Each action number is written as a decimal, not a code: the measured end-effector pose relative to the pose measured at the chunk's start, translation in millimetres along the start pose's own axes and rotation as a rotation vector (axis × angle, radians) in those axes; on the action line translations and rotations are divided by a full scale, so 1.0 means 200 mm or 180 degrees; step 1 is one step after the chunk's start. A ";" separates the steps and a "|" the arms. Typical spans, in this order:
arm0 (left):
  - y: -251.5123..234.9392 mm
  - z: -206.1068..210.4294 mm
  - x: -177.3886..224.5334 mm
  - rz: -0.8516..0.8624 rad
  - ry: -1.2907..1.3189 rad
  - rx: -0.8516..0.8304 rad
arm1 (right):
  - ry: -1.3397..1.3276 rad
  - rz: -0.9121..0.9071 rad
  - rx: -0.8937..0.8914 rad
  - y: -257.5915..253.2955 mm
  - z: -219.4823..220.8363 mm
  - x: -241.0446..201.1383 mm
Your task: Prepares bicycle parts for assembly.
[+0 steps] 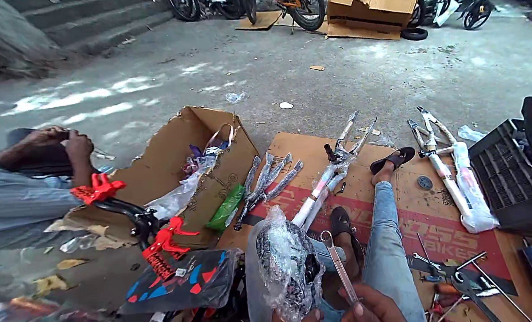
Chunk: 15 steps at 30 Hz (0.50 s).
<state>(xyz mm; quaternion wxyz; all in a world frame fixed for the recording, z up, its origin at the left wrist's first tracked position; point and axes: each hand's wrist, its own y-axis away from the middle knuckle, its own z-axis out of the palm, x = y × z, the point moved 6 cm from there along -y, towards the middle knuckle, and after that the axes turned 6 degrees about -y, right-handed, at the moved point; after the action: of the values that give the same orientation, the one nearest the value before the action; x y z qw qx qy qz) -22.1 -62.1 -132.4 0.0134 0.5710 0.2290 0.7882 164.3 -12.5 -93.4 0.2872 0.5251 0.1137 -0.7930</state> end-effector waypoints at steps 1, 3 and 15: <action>0.00 0.00 0.01 0.0001 -0.0015 0.0026 | 0.0019 0.0003 -0.0033 0.00 0.01 0.00; -0.01 -0.01 0.01 -0.0021 -0.0036 0.0145 | 0.0097 0.0010 -0.0103 0.00 0.02 -0.01; -0.02 0.02 -0.01 -0.0143 -0.0261 0.0244 | 0.1278 -0.0318 0.0046 0.03 -0.01 -0.05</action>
<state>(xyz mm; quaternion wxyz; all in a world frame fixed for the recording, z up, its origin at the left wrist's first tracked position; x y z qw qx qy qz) -18.5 -57.0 -135.9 0.0187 0.5977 0.2710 0.7543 172.5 -13.8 -85.1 0.2153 0.6684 0.1889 -0.6864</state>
